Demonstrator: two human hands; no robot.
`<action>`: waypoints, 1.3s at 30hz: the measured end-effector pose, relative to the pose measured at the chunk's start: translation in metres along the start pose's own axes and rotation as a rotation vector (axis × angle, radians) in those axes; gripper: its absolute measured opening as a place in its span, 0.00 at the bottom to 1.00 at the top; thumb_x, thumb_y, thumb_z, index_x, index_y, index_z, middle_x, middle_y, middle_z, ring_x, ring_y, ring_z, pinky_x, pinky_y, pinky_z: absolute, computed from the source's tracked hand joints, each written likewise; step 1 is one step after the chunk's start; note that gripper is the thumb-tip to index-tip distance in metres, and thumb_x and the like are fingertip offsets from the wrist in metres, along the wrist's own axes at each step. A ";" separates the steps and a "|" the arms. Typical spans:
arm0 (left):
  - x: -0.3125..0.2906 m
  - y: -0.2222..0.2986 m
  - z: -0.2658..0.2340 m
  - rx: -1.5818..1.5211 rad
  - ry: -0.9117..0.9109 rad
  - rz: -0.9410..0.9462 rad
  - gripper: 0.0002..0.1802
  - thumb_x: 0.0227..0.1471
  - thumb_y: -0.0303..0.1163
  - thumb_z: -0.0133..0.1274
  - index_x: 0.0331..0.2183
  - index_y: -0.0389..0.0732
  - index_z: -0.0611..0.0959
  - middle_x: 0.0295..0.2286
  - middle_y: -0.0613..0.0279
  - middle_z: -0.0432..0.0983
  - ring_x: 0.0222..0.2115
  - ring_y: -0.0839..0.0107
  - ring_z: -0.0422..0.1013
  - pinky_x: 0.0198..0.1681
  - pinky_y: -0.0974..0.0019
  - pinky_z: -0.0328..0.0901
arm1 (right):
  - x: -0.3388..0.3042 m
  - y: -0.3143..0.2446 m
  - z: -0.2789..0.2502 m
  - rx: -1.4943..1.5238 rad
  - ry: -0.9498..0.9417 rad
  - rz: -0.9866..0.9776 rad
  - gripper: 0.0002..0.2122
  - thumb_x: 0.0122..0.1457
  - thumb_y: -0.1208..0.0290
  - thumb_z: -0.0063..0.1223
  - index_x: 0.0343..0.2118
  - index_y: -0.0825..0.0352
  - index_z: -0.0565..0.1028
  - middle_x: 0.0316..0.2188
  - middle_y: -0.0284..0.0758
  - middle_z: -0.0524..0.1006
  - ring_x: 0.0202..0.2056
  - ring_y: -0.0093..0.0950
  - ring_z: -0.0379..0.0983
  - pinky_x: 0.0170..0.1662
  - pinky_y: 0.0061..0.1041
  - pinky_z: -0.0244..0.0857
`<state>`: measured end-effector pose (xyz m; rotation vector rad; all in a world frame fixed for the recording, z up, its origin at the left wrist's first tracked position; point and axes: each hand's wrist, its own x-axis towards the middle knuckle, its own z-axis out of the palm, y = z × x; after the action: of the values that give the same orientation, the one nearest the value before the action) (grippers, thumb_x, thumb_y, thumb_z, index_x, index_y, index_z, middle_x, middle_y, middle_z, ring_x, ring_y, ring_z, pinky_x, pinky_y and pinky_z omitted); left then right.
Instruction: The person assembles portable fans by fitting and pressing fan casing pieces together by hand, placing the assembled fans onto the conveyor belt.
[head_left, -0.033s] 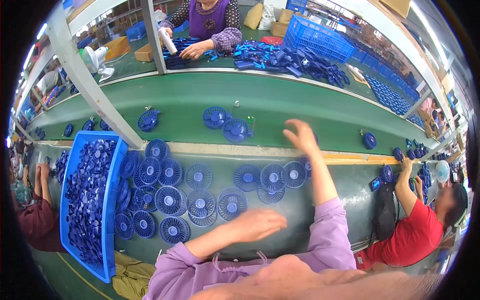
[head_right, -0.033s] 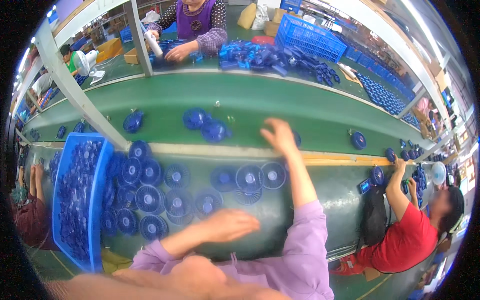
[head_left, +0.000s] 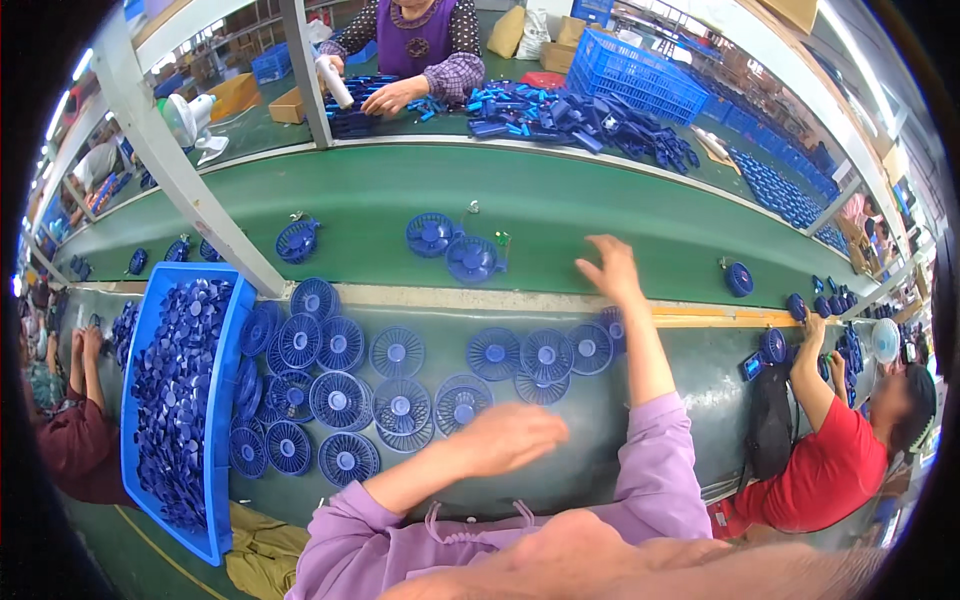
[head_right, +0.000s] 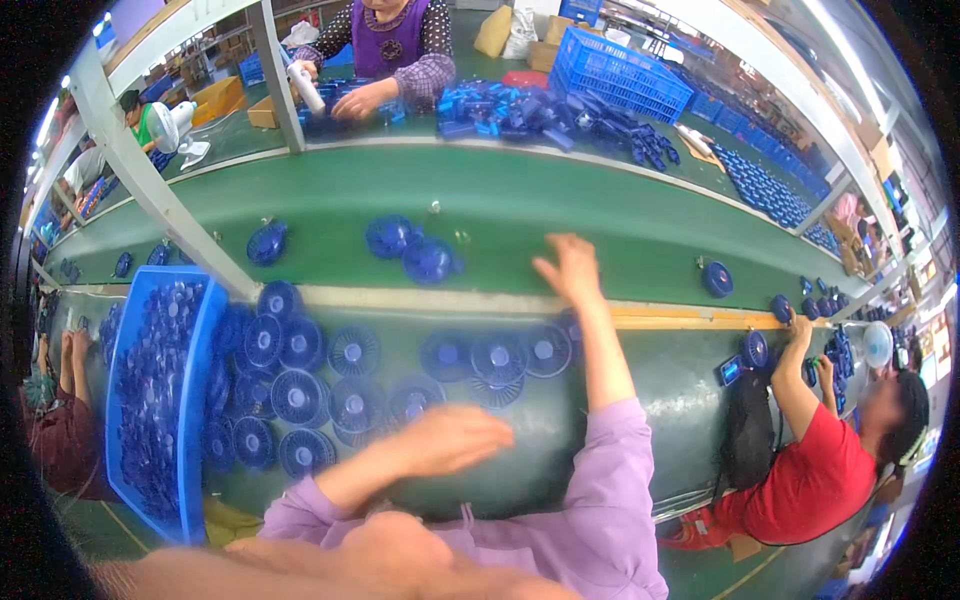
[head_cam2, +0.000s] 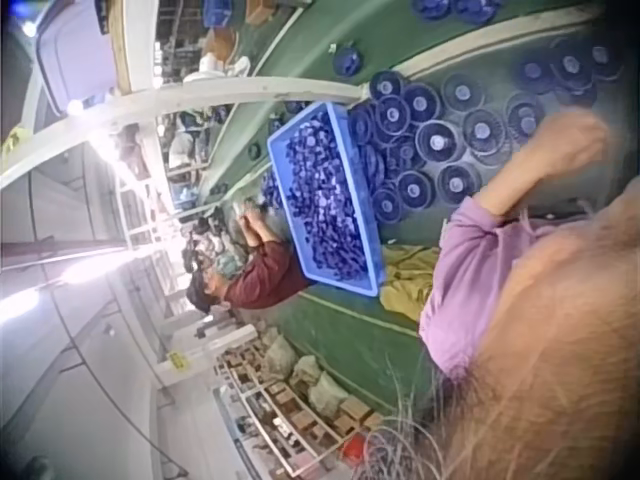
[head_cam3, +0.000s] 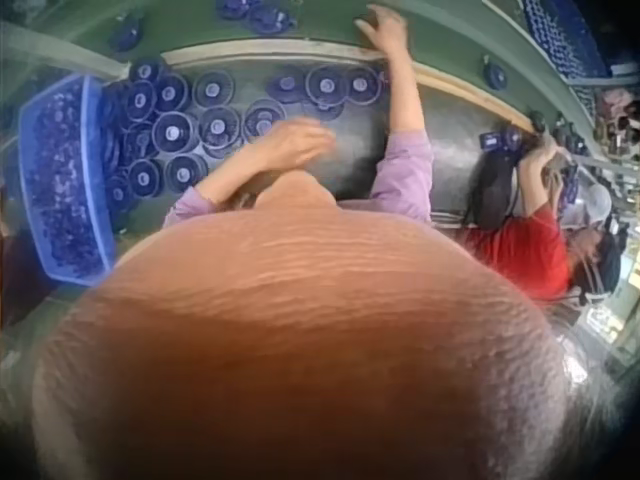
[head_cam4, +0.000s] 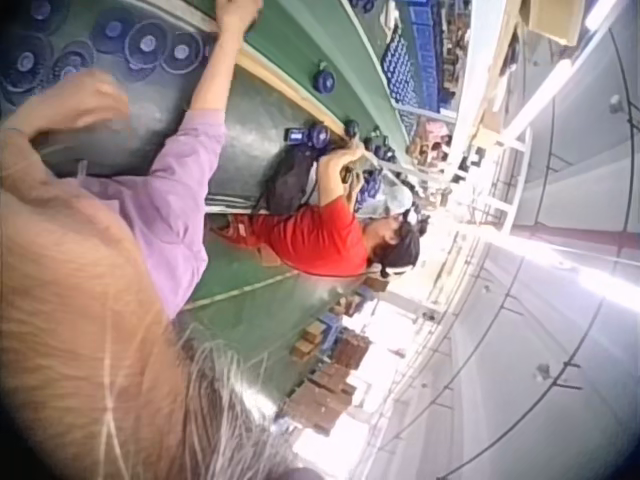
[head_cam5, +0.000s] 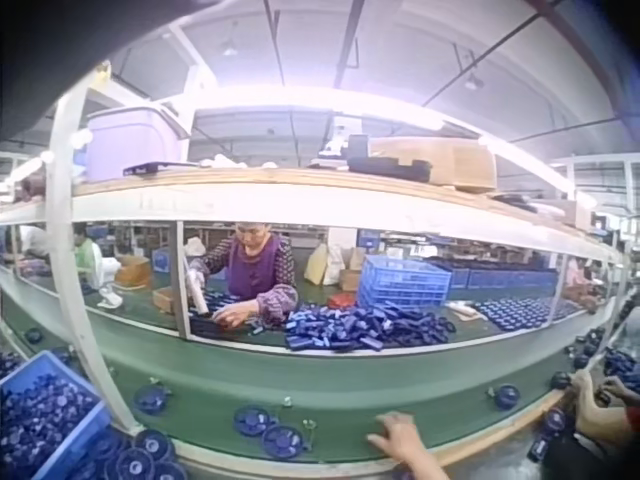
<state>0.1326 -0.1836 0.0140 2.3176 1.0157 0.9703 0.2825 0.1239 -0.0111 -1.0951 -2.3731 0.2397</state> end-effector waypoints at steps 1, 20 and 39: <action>-0.004 -0.012 -0.007 0.064 0.061 -0.064 0.11 0.52 0.32 0.50 0.38 0.40 0.79 0.39 0.58 0.76 0.41 0.58 0.70 0.43 0.58 0.67 | -0.006 0.005 0.004 -0.136 0.002 0.134 0.27 0.48 0.55 0.61 0.51 0.59 0.71 0.53 0.45 0.68 0.56 0.45 0.61 0.54 0.46 0.59; 0.057 -0.209 -0.101 0.882 0.204 -0.606 0.16 0.44 0.23 0.45 0.38 0.44 0.77 0.33 0.56 0.76 0.37 0.56 0.72 0.43 0.49 0.64 | -0.108 -0.019 -0.023 0.164 -0.222 -0.150 0.28 0.43 0.63 0.62 0.51 0.60 0.71 0.54 0.47 0.66 0.56 0.47 0.59 0.59 0.43 0.53; -0.045 -0.105 -0.091 0.746 0.066 -0.491 0.14 0.46 0.29 0.52 0.39 0.43 0.79 0.40 0.56 0.75 0.47 0.58 0.67 0.46 0.50 0.62 | -0.104 -0.093 -0.018 1.814 -0.347 0.309 0.31 0.53 0.69 0.59 0.59 0.70 0.58 0.50 0.42 0.69 0.49 0.34 0.70 0.51 0.46 0.67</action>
<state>-0.0056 -0.1414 -0.0091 2.3566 2.1279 0.5118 0.2871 -0.0166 -0.0016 -0.3746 -1.1380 2.1734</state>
